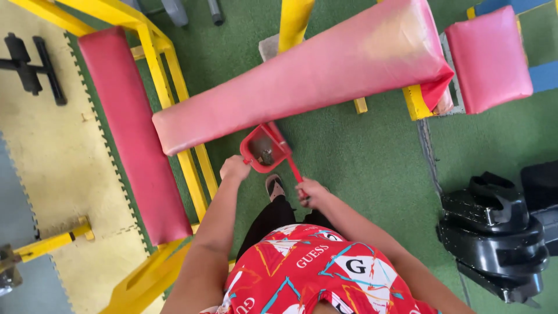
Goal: Sweeping the gym floor around equipment using a handheld brush and dustpan.
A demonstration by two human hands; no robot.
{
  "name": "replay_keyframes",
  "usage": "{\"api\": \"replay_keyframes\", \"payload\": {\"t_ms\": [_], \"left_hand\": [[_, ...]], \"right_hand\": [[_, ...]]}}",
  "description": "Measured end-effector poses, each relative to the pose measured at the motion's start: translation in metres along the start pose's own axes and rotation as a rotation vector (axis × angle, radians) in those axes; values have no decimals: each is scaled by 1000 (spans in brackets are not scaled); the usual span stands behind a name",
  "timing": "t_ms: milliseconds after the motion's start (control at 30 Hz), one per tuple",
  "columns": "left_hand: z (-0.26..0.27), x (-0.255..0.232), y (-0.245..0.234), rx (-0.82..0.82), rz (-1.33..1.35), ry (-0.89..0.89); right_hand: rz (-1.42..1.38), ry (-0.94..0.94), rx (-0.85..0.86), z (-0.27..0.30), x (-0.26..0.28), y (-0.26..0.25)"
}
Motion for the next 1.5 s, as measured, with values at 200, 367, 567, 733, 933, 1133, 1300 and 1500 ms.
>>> {"api": "replay_keyframes", "payload": {"t_ms": [200, 367, 567, 733, 933, 1133, 1300, 1500], "left_hand": [[-9, 16, 1, 15, 6, 13], [-1, 32, 4, 0, 9, 27], [22, 52, 19, -23, -3, 11], [36, 61, 35, 1, 12, -73], [50, 49, 60, -37, 6, -24], [111, 36, 65, -126, 132, -81], [146, 48, 116, -195, 234, -196], [233, 42, 150, -242, 358, -285]], "right_hand": [[-344, 35, 244, 59, 28, -78], [-402, 3, 64, 79, 37, -144], [-546, -46, -105, -14, 57, -199], [-396, -63, -111, -94, 26, -130], [-60, 59, -77, -40, -17, -49], [-65, 112, 97, 74, 19, -108], [-162, 93, 212, 103, 46, -180], [-165, 114, 38, 46, 86, -257]]}}
Point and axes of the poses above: each hand's wrist, its own z-axis away from the middle knuckle, its own y-axis out of the palm, x = y × z, the point moved 8 cm from there along -z, towards the middle knuckle, and after that the axes turned 2 degrees about -x, right-handed, at the moved point
